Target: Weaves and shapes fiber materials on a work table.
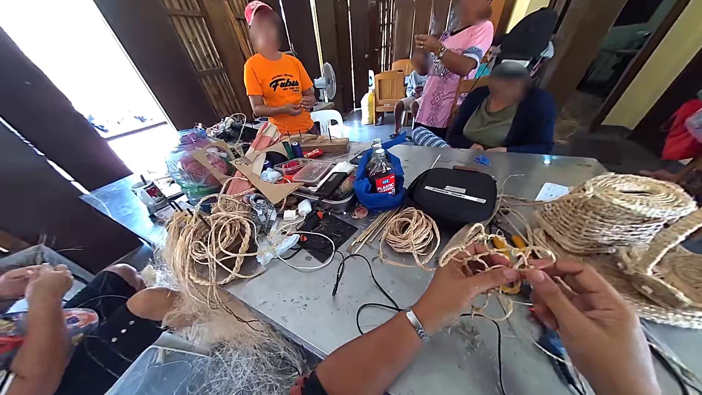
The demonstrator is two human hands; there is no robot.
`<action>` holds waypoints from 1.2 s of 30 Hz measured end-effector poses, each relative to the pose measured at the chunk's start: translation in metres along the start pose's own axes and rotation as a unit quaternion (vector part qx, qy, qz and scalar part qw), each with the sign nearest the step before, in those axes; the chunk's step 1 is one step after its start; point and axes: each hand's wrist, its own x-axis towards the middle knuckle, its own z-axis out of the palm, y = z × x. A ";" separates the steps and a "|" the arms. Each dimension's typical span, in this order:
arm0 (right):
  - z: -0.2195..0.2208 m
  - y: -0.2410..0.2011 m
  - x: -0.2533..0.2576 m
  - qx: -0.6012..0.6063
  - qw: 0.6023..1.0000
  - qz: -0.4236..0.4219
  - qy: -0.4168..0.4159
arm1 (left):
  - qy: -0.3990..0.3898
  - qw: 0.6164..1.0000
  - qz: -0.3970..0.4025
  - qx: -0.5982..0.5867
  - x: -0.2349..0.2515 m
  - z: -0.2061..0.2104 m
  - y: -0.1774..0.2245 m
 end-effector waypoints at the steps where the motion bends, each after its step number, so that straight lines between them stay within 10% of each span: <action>1: 0.000 -0.001 0.000 0.003 1.000 -0.003 0.002 | -0.001 1.000 0.000 0.002 0.000 0.000 0.000; 36: 0.002 0.005 -0.001 -0.011 0.999 -0.051 0.003 | -0.011 1.000 0.017 0.019 -0.001 0.000 -0.005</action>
